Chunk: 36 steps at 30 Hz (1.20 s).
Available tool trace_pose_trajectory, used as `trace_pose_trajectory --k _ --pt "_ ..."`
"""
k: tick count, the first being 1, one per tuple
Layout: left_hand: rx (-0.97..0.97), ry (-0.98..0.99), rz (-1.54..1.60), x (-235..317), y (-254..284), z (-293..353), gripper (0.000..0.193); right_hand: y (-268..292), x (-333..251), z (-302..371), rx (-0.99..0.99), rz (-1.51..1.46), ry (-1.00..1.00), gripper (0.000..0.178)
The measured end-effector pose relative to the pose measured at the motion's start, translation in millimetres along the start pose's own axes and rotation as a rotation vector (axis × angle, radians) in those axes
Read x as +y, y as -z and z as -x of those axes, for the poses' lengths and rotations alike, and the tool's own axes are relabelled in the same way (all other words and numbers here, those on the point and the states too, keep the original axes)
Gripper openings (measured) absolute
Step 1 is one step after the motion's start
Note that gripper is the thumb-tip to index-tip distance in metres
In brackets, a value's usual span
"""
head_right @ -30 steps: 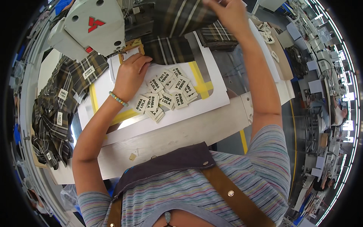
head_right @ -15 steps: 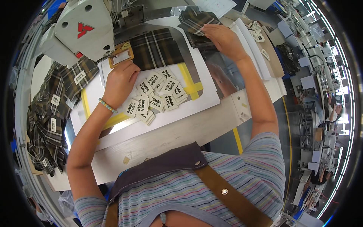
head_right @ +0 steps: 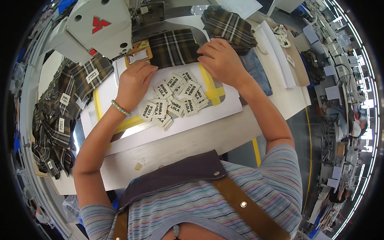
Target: The person uses a sewing machine to attach small white rectangular labels to plaid fabric pieces. They pick up a label, place it on a fabric piece, and guide the fabric under the machine's presser foot to sew it in place. The person repeats this process for multiple items, stacking the finished pieces to the left.
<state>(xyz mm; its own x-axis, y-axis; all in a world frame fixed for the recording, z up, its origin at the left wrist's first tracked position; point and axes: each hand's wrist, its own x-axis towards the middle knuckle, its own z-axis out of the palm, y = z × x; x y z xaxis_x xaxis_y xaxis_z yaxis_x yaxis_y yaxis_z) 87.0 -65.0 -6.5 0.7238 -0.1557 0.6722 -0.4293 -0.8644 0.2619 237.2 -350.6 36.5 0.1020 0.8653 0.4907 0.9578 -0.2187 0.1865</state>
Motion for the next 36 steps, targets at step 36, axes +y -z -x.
trace_pose_trajectory --k 36 --pt "-0.089 -0.284 -0.292 -4 16 0 0.024 6 -14 -26 0.077 0.124 0.006 0.015"
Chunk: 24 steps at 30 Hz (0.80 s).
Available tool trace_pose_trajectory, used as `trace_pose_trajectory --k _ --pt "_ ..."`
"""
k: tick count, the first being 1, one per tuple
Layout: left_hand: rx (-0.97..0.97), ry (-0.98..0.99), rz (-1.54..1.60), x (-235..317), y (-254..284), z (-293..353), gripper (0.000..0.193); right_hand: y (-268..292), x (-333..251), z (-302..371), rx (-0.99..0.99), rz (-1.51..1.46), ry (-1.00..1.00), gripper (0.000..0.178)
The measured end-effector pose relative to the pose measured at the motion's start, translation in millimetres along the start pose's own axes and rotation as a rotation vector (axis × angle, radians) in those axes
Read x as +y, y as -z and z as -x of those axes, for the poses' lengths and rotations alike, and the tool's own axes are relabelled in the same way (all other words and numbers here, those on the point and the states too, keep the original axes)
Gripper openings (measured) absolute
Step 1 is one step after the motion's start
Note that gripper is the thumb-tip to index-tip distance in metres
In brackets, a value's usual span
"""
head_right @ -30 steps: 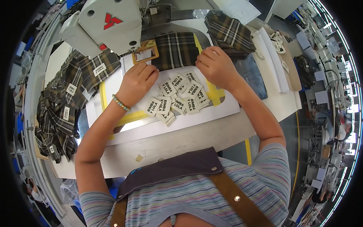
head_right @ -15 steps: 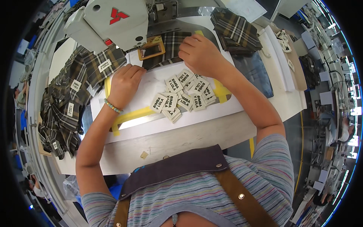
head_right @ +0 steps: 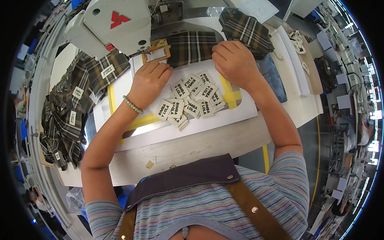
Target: The person uses a sewing machine to attach small white rectangular labels to plaid fabric pieces. They pick up a label, place it on a fabric piece, and guide the fabric under the machine's presser foot to sew it in place. The person repeats this process for multiple items, stacking the finished pieces to the left.
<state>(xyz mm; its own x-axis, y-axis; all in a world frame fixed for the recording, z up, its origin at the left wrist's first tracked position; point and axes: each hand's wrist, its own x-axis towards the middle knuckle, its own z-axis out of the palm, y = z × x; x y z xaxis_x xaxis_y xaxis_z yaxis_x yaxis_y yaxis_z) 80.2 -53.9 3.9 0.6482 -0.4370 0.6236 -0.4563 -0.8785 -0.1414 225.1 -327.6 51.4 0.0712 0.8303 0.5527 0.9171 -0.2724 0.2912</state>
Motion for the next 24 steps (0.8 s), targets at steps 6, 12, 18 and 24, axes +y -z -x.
trace_pose_trajectory --k 6,12,18,24 --pt "-0.048 -0.041 -0.125 -5 7 7 0.027 -9 -7 0 0.059 -0.001 0.021 0.014" --pt "-0.037 0.239 0.088 -4 5 24 0.015 -18 -18 -1 0.021 -0.075 0.081 0.015" --pt "-0.022 0.337 0.155 -3 5 22 0.010 -26 -7 -14 0.073 -0.030 0.089 0.013" --pt "-0.103 0.124 -0.104 -16 18 35 0.017 -42 -12 -20 0.097 -0.041 0.167 0.014"
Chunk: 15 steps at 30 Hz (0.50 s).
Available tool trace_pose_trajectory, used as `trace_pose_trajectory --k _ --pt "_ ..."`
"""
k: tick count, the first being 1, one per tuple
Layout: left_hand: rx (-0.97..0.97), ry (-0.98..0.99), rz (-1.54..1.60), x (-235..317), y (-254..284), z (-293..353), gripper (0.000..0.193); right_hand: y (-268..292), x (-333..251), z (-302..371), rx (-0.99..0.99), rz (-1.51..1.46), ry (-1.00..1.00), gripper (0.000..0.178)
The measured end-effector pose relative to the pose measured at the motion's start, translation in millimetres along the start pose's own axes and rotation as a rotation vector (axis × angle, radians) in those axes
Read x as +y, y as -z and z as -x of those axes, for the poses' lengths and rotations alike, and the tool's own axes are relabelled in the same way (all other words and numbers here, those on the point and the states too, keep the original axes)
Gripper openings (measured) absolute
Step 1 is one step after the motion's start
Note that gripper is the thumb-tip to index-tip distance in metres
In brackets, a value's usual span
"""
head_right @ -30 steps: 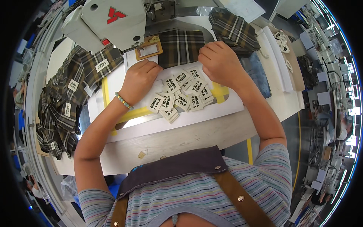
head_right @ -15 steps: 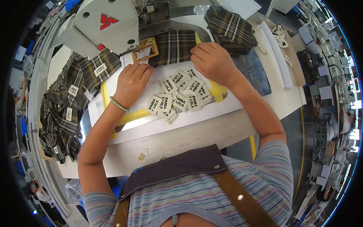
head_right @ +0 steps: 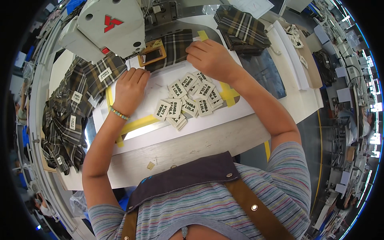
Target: The person uses a sewing machine to attach small white rectangular labels to plaid fabric pieces. They pick up a label, place it on a fabric piece, and guide the fabric under the machine's presser foot to sew it in place. The person repeats this process for multiple items, stacking the finished pieces to the left.
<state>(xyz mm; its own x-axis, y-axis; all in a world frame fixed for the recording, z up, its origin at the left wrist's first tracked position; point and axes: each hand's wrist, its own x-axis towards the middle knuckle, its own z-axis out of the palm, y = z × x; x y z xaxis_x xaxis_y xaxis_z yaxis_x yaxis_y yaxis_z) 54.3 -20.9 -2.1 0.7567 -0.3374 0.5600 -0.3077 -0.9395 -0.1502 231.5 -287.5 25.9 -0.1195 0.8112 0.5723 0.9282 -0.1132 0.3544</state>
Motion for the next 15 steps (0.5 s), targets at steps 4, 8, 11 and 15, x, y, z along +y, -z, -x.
trace_pose_trajectory --k 4,8,11,15 --pt "-0.019 0.038 -0.008 -3 4 10 0.020 -9 -8 1 -0.064 -0.059 0.034 0.015" --pt "-0.077 0.030 -0.084 -3 10 11 0.020 -14 -4 -8 -0.040 -0.030 0.005 0.015" --pt "-0.109 0.022 -0.100 -5 10 13 0.020 -20 -4 -9 -0.121 -0.058 -0.049 0.017" --pt "-0.108 0.063 -0.034 -8 13 26 0.021 -16 -19 -4 -0.238 -0.210 -0.221 0.029"
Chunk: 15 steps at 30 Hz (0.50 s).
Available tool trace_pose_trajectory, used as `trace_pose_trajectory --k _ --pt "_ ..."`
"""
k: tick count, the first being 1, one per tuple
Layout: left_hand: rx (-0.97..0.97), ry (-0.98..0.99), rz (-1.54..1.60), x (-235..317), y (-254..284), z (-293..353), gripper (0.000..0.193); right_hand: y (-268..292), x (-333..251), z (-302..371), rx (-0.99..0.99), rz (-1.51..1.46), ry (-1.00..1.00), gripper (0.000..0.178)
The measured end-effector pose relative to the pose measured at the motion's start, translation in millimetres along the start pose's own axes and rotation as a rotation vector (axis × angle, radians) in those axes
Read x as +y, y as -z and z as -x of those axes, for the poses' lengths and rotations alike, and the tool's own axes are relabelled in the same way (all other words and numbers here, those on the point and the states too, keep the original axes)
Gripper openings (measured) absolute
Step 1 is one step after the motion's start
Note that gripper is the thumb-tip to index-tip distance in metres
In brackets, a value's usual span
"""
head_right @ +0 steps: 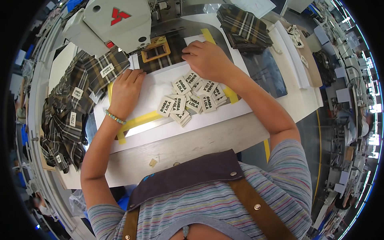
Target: The person uses a sewing machine to attach small white rectangular labels to plaid fabric pieces. They pick up a label, place it on a fabric piece, and guide the fabric under the machine's presser foot to sew it in place. The person repeats this process for multiple items, stacking the finished pieces to the left.
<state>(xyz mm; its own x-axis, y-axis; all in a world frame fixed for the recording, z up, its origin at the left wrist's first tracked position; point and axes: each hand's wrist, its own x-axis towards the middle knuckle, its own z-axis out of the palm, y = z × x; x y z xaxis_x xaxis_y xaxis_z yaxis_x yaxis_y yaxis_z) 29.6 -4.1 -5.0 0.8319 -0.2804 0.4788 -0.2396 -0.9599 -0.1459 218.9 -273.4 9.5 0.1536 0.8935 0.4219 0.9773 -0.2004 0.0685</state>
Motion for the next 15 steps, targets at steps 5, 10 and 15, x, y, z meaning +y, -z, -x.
trace_pose_trajectory --k 5,10,15 --pt "-0.009 0.055 0.131 5 11 13 0.038 10 -14 10 -0.050 -0.101 -0.167 0.044" --pt "-0.119 0.075 0.064 -2 12 26 0.050 -2 -21 13 -0.085 -0.205 -0.178 0.047" --pt "-0.055 0.106 0.242 2 6 33 0.048 -8 -12 18 0.091 -0.264 -0.311 0.041"
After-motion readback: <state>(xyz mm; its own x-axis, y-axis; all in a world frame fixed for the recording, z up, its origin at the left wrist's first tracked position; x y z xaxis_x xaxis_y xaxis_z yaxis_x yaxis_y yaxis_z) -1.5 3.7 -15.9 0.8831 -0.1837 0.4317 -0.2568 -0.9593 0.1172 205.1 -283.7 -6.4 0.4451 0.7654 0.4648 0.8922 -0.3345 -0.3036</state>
